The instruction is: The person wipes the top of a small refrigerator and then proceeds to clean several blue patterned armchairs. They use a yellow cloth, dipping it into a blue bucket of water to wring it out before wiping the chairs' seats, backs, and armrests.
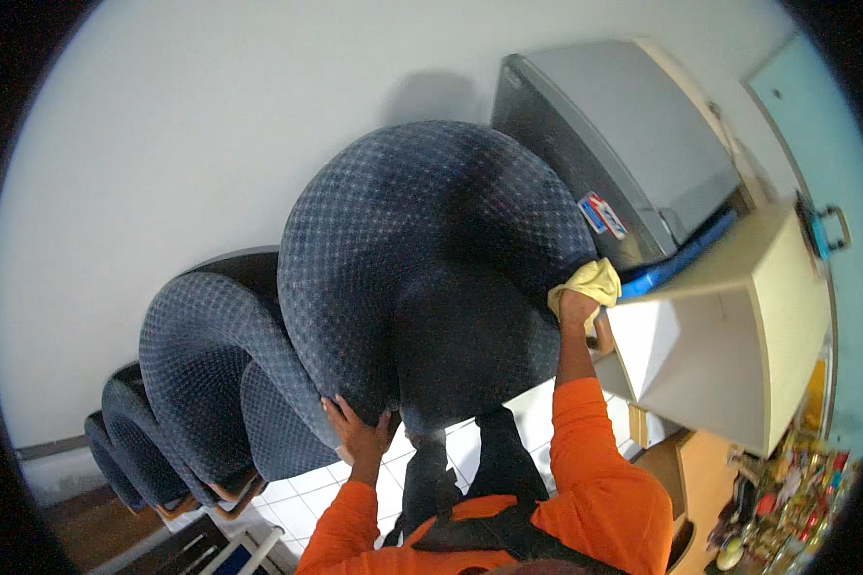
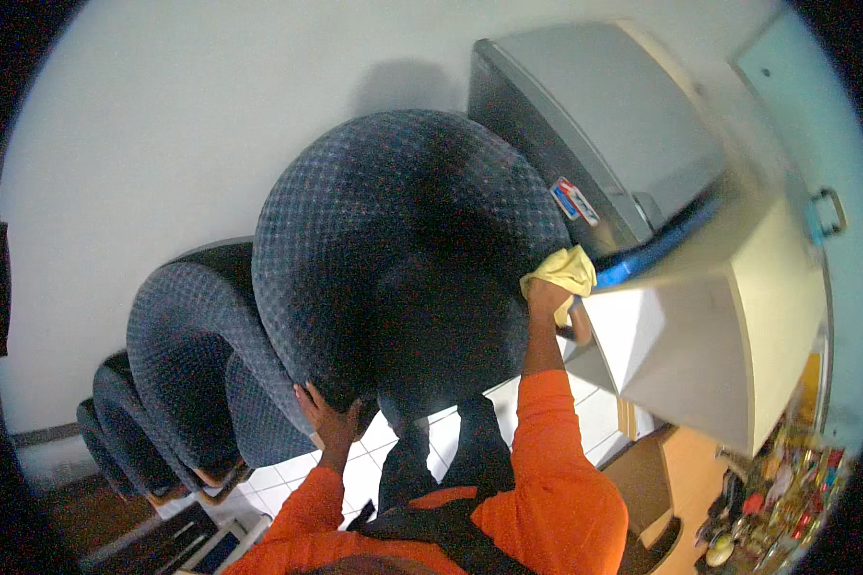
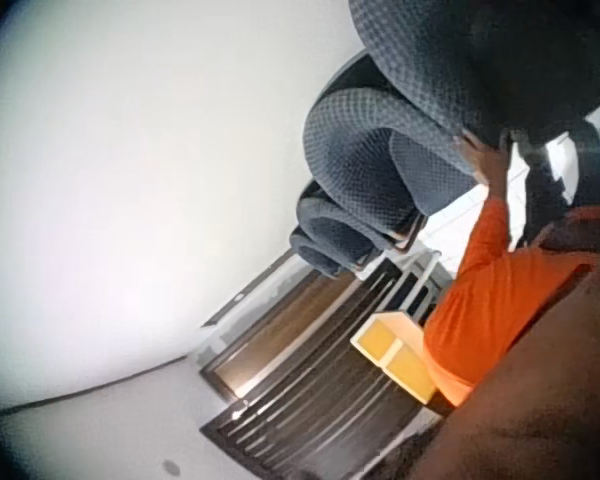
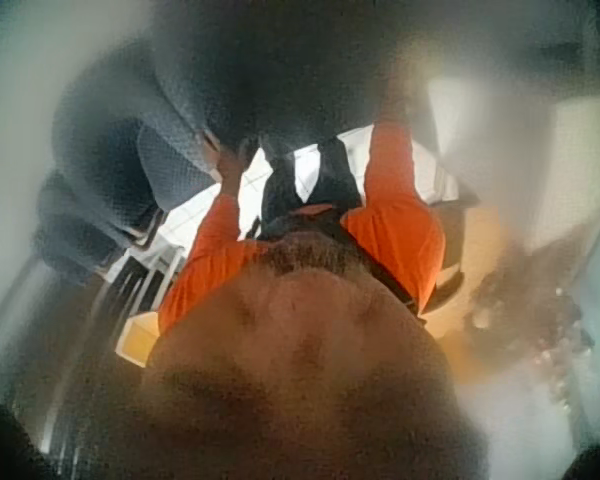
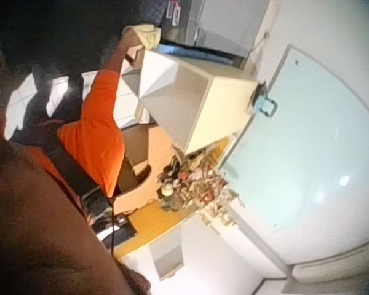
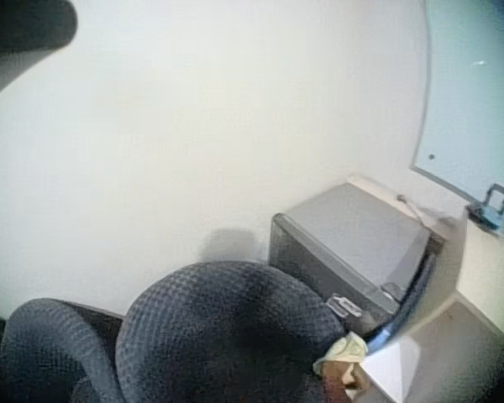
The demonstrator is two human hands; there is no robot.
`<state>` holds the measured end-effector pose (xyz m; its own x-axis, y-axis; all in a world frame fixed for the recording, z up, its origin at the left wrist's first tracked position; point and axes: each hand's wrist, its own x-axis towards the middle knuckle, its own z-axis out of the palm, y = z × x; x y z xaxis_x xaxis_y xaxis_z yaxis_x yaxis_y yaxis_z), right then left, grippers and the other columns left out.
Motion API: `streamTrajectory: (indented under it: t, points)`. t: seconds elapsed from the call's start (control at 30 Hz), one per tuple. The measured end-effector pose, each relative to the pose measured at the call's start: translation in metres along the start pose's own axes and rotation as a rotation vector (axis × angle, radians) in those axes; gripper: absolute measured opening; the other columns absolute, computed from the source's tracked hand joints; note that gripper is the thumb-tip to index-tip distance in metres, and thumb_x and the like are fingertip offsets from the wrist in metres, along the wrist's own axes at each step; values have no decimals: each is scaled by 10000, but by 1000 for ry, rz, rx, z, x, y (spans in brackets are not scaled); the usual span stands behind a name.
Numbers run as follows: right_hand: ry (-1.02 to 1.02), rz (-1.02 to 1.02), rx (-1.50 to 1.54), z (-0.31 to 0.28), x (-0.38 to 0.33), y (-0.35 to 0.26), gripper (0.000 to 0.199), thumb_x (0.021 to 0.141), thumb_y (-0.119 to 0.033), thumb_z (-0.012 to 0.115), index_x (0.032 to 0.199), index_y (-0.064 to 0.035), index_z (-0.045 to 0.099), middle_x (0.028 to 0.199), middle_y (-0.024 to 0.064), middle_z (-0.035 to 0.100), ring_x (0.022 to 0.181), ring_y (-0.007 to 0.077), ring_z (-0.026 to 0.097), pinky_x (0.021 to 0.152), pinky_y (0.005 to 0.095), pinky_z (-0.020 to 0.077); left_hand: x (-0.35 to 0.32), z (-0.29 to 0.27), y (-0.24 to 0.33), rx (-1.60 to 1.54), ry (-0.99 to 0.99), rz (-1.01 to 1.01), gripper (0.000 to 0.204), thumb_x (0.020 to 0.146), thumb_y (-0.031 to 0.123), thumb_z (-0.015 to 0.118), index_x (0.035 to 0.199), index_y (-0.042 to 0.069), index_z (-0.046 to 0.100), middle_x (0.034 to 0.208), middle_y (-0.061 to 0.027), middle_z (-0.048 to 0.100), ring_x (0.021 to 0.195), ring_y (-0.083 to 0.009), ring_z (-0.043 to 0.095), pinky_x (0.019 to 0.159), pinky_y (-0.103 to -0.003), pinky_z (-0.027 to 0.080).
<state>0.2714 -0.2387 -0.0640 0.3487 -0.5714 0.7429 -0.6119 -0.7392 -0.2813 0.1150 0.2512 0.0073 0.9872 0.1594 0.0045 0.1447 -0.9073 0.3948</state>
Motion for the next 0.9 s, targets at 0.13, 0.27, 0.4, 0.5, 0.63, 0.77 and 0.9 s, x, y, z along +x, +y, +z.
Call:
streamTrajectory:
  t: [0.13, 0.27, 0.4, 0.5, 0.63, 0.77, 0.9]
  points:
    - [-281, -305, -525, 34, 12, -29, 315, 944, -287, 458, 1012, -7, 586, 1020, 186, 623, 897, 332, 612, 798, 468, 464, -12, 26, -10, 166, 29, 21, 971, 701, 414, 806, 1397, -13, 281, 1461, -411, 144, 1382, -545, 163, 1095, -677, 118]
    - [-52, -424, -328, 47, 33, -54, 495, 924, -305, 478, 1251, 64, 524, 1081, 227, 628, 981, 406, 599, 889, 540, 440, -13, 45, -28, 173, 75, 58, 854, 759, 357, 756, 1391, 21, 291, 1443, -422, 183, 1358, -572, 195, 1077, -693, 129]
    - [-116, -690, -613, 79, 61, -128, 424, 848, -220, 529, 1070, 137, 584, 958, 272, 614, 884, 444, 581, 789, 597, 432, -17, 51, -41, 155, 76, 56, 782, 784, 365, 732, 1377, 51, 332, 1430, -435, 195, 1338, -589, 222, 1067, -696, 139]
    - [26, -617, -148, 115, 87, -217, 289, 859, -222, 515, 851, 46, 621, 853, 214, 606, 793, 389, 590, 713, 515, 455, -21, 55, -45, 192, 55, 45, 833, 807, 450, 702, 1404, 14, 318, 1435, -444, 171, 1352, -586, 195, 1072, -686, 140]
    - [-420, -753, 47, 140, 117, -313, 245, 887, -224, 479, 853, -62, 659, 952, 158, 658, 893, 332, 624, 789, 463, 472, -24, 58, -48, 124, 103, 56, 738, 774, 391, 739, 1352, 80, 404, 1431, -426, 207, 1333, -589, 229, 1047, -708, 168]
    - [-748, -1112, 119, 127, 109, -387, 281, 847, -262, 519, 1003, -73, 657, 1051, 216, 662, 935, 376, 644, 849, 473, 484, -28, 61, -49, 126, 51, -6, 702, 777, 378, 735, 1343, 106, 419, 1437, -415, 213, 1333, -577, 243, 1047, -708, 176]
    - [-806, -1145, 441, 86, 55, -475, 402, 843, -338, 507, 1024, -25, 683, 1132, 221, 647, 1054, 380, 614, 936, 461, 454, -28, 61, -50, 124, 86, 11, 700, 775, 354, 734, 1346, 107, 412, 1439, -409, 220, 1339, -564, 248, 1046, -709, 181]
